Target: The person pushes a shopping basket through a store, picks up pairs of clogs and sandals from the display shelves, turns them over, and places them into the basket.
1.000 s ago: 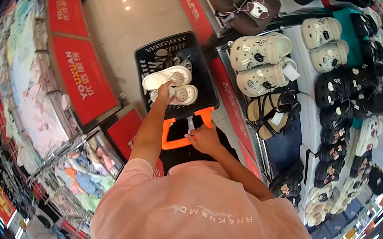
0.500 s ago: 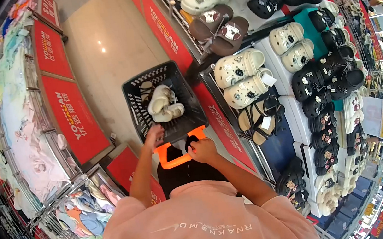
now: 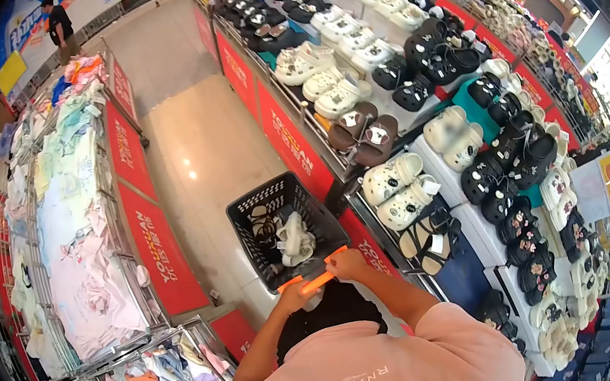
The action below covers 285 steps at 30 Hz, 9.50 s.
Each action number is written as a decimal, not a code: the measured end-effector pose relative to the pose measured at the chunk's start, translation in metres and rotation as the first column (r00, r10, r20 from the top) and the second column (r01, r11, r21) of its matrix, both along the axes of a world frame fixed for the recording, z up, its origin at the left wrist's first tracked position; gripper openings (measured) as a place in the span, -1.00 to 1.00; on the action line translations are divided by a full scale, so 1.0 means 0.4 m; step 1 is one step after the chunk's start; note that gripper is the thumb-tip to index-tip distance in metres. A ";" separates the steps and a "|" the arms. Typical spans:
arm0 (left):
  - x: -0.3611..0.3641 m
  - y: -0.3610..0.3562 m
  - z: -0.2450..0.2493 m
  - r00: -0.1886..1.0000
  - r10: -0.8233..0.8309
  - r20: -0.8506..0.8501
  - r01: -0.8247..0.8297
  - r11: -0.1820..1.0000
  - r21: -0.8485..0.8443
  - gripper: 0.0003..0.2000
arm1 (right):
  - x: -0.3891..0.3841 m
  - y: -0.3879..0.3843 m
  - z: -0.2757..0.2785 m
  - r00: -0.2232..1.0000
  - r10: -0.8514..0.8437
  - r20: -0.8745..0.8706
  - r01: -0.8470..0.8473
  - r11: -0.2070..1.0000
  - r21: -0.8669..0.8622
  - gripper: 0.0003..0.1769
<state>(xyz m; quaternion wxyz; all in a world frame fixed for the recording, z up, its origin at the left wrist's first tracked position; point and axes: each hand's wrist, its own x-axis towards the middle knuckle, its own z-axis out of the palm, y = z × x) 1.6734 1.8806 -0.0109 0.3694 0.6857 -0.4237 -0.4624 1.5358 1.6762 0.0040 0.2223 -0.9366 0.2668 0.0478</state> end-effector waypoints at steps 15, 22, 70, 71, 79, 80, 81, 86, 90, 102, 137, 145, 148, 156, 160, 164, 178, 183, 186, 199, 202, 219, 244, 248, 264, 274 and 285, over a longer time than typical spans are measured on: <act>0.249 -0.151 -0.043 0.996 0.060 -0.067 -0.055 0.996 0.071 -0.49 | 0.324 -0.171 0.006 0.993 0.093 0.066 -0.089 0.994 -0.067 -0.64; 0.417 -0.214 -0.094 0.975 -0.072 0.212 0.036 0.985 0.169 -0.50 | 0.489 -0.238 -0.016 0.972 0.088 0.217 -0.086 0.996 -0.019 -0.64; 1.397 -0.617 -0.007 0.768 0.090 0.635 -0.251 0.953 0.168 -0.67 | 1.525 -0.494 0.012 0.998 -0.039 -0.046 0.042 0.996 0.073 -0.63; 1.416 -0.623 -0.010 0.780 0.095 0.619 -0.256 0.951 0.176 -0.66 | 1.542 -0.503 0.011 0.998 -0.051 -0.036 0.053 0.996 0.067 -0.63; 1.569 -0.721 -0.006 0.769 0.016 0.639 -0.255 0.924 0.283 -0.63 | 1.696 -0.595 0.002 0.998 -0.055 -0.030 0.056 0.997 0.052 -0.60; 1.591 -0.730 0.009 0.764 0.008 0.645 -0.241 0.931 0.273 -0.64 | 1.714 -0.605 -0.013 0.999 -0.035 0.013 0.034 0.998 0.058 -0.62; 1.617 -0.740 0.011 0.783 0.001 0.622 -0.228 0.930 0.287 -0.65 | 1.735 -0.612 -0.020 0.999 -0.044 0.020 0.042 0.996 0.079 -0.63; 1.744 -0.789 0.011 0.861 -0.033 0.507 -0.183 0.911 0.370 -0.63 | 1.841 -0.658 -0.002 0.995 -0.080 0.064 0.072 0.991 0.111 -0.62; 1.832 -0.825 0.018 0.822 -0.079 0.563 -0.167 0.913 0.371 -0.68 | 1.927 -0.700 -0.012 0.999 -0.045 0.015 0.042 0.988 0.147 -0.55; 2.048 -0.930 0.012 0.840 -0.118 0.530 -0.165 0.874 0.456 -0.65 | 2.155 -0.808 0.008 0.998 0.010 -0.062 0.004 0.975 0.223 -0.58; 2.757 -1.233 -0.017 0.747 0.028 0.665 -0.272 0.925 0.266 -0.71 | 2.886 -1.109 -0.037 0.992 -0.045 0.120 0.039 0.998 0.058 -0.62; 2.974 -1.329 -0.024 0.895 -0.101 0.435 -0.067 0.932 0.356 -0.49 | 3.052 -1.196 -0.057 0.974 -0.091 0.208 0.078 0.994 0.070 -0.68; 3.055 -1.387 -0.029 0.904 -0.232 0.359 0.017 0.859 0.512 -0.42 | 3.112 -1.241 -0.061 0.974 -0.062 0.217 0.046 0.996 0.080 -0.68; 3.158 -1.413 -0.013 0.866 -0.212 0.452 -0.007 0.901 0.435 -0.43 | 3.232 -1.290 -0.058 0.985 -0.006 0.173 -0.023 0.987 0.162 -0.64; 3.239 -1.439 -0.020 0.881 -0.252 0.400 0.011 0.856 0.516 -0.40 | 3.314 -1.304 -0.046 0.997 0.002 0.083 -0.013 0.991 0.129 -0.65; 3.304 -1.431 -0.071 0.856 -0.158 0.491 -0.063 0.913 0.403 -0.50 | 3.388 -1.335 -0.121 0.977 0.190 0.095 -0.201 0.971 0.132 -0.58; 3.438 -1.501 -0.083 0.890 -0.068 0.452 -0.021 0.982 0.189 -0.65 | 3.131 -1.412 0.134 0.882 -0.391 0.263 0.206 0.822 0.530 -0.77; 3.470 -1.497 -0.114 0.945 -0.081 0.317 0.048 0.993 0.109 -0.59 | 2.876 -1.379 0.125 0.692 -0.697 0.191 0.531 0.669 0.520 -0.76; 3.441 -1.504 -0.027 0.963 0.008 0.268 -0.042 0.992 0.122 -0.55 | 2.816 -1.402 0.120 0.563 -0.776 0.284 0.571 0.614 0.546 -0.76; 3.303 -2.018 0.162 0.971 0.221 -0.093 -0.239 0.919 -0.313 -0.61 | 2.812 -1.780 0.361 0.434 -0.775 0.459 0.475 0.630 0.614 -0.79; 3.220 -2.149 0.295 0.985 0.123 0.117 -0.070 0.923 -0.379 -0.62 | 2.809 -1.835 0.421 0.422 -0.766 0.486 0.413 0.639 0.649 -0.79; 2.739 -3.012 0.431 0.880 -0.230 0.416 0.473 0.506 -0.721 -0.53 | 2.612 -2.202 0.462 0.265 -0.642 0.720 0.964 0.193 -0.183 -0.76; 3.183 -3.195 0.287 0.895 0.141 0.424 0.250 0.628 -0.737 -0.74 | 3.021 -2.560 0.371 0.397 -0.843 0.363 0.917 0.349 -0.192 -0.68; 3.167 -3.206 0.270 0.948 0.166 0.271 0.088 0.684 -0.724 -0.73 | 3.010 -2.573 0.377 0.391 -0.849 0.355 0.920 0.367 -0.136 -0.64; 3.216 -3.120 0.250 0.993 -0.067 0.094 0.115 0.559 -0.821 -0.63 | 3.003 -2.535 0.317 0.453 -0.725 0.519 0.832 0.553 0.045 -0.77; 3.220 -3.116 0.259 0.983 -0.061 0.174 0.176 0.591 -0.788 -0.59 | 3.034 -2.541 0.347 0.508 -0.722 0.469 0.854 0.491 -0.171 -0.65; 3.284 -3.155 0.205 0.978 -0.205 -0.047 0.160 0.870 -0.465 -0.33 | 3.067 -2.844 0.456 0.481 -0.679 0.555 0.877 0.378 -0.297 -0.61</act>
